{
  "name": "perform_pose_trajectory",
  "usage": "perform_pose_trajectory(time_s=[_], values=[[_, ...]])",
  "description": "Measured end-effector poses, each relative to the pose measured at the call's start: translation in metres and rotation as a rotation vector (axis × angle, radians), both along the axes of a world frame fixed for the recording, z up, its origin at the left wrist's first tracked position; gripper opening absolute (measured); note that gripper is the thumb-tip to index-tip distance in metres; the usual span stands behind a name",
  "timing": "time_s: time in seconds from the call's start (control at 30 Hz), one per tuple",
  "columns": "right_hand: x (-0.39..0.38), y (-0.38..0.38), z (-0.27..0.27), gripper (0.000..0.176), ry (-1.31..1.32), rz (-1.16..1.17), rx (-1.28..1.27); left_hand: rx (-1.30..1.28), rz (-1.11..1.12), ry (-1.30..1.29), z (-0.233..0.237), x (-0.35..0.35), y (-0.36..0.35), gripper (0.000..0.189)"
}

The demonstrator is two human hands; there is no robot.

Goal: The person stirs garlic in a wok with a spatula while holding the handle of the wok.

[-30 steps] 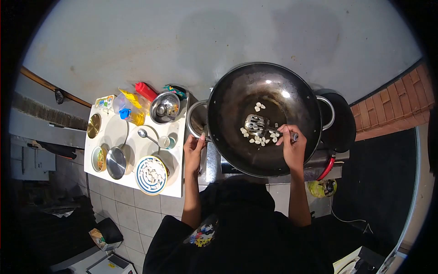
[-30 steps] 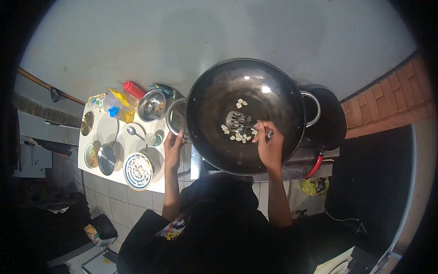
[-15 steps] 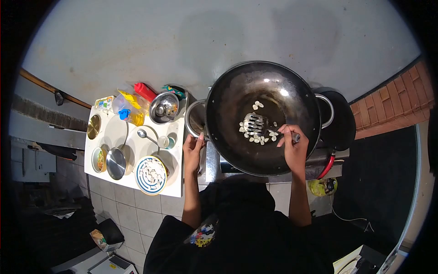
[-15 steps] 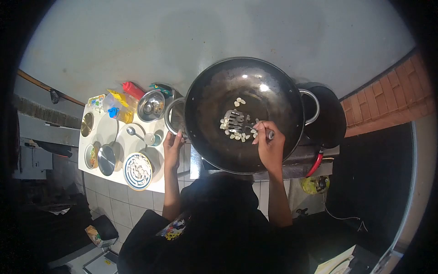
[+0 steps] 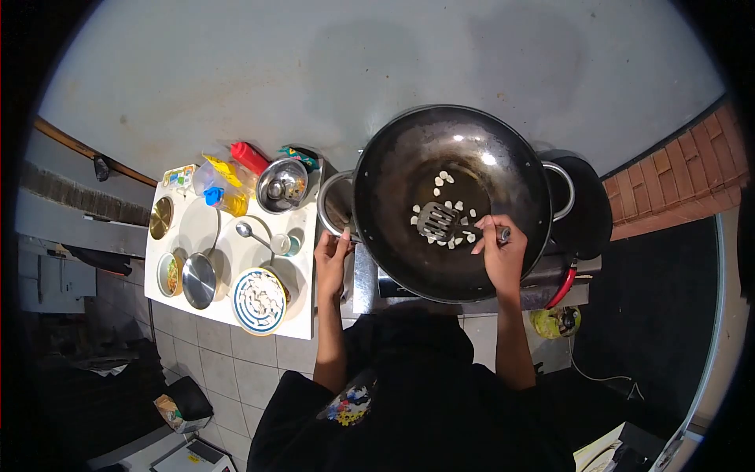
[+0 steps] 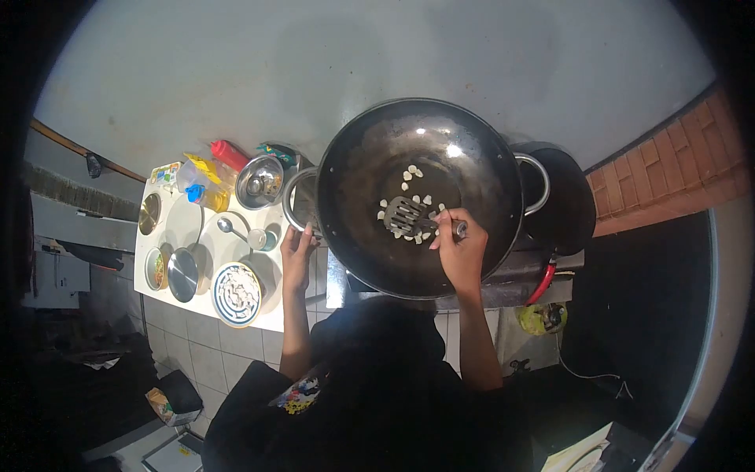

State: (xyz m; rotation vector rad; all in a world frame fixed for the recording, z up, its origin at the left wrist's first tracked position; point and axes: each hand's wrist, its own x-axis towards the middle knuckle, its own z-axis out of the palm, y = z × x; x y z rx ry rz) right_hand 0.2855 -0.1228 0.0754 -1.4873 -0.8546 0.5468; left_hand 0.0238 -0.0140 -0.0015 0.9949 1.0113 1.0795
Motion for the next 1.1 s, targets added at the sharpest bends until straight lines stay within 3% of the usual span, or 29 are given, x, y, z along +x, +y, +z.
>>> perform_pose_trajectory(time_s=[0.3,0.6,1.1], values=[[0.004,0.011,0.0,0.019,0.064,-0.046,0.059,-0.019,-0.008,-0.021,-0.003,0.001,0.001,0.014],[0.006,0.017,-0.001,0.02,0.022,-0.033,-0.036,-0.019,-0.006,-0.023,-0.003,0.0,0.001,0.018],[0.0,0.03,0.007,0.021,-0.173,0.008,-0.085,-0.027,-0.027,0.037,-0.001,0.001,0.0,0.016]])
